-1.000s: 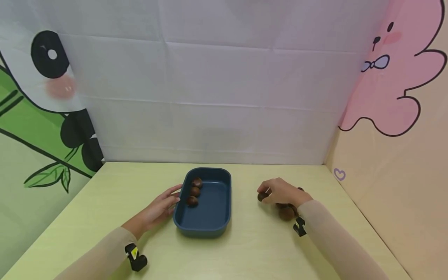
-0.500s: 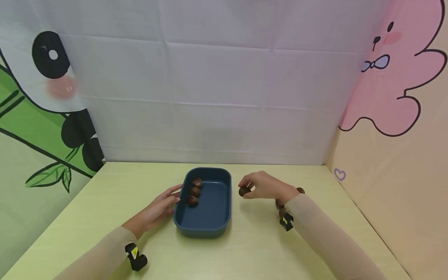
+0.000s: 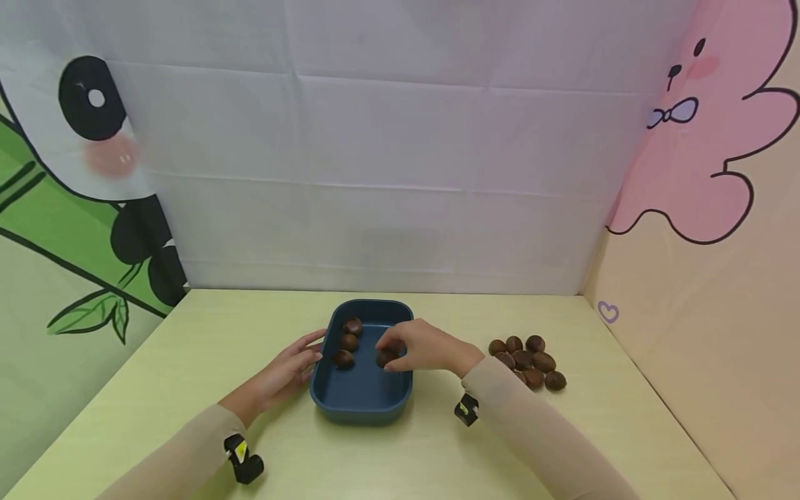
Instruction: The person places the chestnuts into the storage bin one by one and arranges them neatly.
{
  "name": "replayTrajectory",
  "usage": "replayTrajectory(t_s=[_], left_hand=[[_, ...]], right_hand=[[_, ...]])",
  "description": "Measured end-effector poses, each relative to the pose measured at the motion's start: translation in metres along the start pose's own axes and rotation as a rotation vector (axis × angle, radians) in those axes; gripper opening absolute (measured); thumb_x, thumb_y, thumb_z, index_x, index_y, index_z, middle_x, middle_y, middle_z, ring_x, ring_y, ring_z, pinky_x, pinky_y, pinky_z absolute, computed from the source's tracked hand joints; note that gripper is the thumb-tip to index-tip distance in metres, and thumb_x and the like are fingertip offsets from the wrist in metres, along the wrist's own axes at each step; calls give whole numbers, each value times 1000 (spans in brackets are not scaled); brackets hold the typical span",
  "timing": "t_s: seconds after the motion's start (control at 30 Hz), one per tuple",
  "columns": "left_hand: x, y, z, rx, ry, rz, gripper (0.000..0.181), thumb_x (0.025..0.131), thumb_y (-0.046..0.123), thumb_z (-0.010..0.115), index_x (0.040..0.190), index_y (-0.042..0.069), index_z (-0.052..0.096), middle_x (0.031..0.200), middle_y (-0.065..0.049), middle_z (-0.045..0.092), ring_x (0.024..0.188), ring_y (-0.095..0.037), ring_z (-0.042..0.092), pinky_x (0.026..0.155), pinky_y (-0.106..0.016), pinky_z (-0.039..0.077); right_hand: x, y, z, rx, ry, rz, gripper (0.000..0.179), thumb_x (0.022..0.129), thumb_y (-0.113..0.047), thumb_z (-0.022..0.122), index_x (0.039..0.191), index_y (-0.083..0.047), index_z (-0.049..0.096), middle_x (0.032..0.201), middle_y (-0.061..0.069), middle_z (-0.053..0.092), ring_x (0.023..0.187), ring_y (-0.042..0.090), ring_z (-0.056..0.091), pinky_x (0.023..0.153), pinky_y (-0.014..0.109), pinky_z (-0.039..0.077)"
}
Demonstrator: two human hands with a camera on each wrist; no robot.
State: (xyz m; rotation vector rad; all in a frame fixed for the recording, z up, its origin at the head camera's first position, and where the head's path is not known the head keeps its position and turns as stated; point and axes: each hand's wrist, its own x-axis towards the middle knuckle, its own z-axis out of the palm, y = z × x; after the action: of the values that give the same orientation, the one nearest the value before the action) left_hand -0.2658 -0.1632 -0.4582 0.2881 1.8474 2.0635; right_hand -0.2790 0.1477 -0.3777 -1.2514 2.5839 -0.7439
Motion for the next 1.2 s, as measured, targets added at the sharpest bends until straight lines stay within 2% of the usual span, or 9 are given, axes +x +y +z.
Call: replayTrajectory(t_s=[0.2,0.33,0.47,0.7,0.93,1.2], left_hand=[[-1,-1,0,-4,3,1,60,102,8,45,158,10,22,161,-24,21,144,-38,31,114,-54,27],[-1,1,1,4,7,-5,60,102,8,44,158,9,22,161,-24,22,144,-39,31,114,-54,27],[0,1,0,2,2,-7,61,102,8,44,158,9,22,160,-24,22,143,-39,31,114,-54,27],[0,1,0,-4,-6,-5,61,102,8,43,158,9,21,161,-24,21,143,-38,33,115,-53,27],[-1,1,1,2,-8,-8,61,102,8,44,159,10,20,161,-24,20,144,-38,31,114,-53,27],[0,0,-2,-12,-28,-2,62,102,9,44,159,9,19,161,-24,21,143,-37,31,115,-52,27]], right_hand=[[23,-8,27,-12,29,-40,35,90,-26,77,122,-14,70,113,-8,68,96,4,63,87,32,53],[36,-10,43,-56,59,-55,36,89,-29,78,121,-14,71,112,-9,68,90,3,59,79,23,50],[47,-14,53,-52,79,-45,34,88,-27,80,118,-14,72,110,-8,69,84,6,59,72,20,48],[60,-15,67,-63,68,5,33,87,-28,80,117,-18,72,104,-11,68,76,4,57,67,19,46],[66,-16,76,-101,66,18,33,86,-30,81,116,-20,72,106,-12,67,91,3,58,77,20,47],[68,-17,75,-92,106,8,27,85,-28,82,110,-19,73,103,-11,66,89,4,59,74,20,48]])
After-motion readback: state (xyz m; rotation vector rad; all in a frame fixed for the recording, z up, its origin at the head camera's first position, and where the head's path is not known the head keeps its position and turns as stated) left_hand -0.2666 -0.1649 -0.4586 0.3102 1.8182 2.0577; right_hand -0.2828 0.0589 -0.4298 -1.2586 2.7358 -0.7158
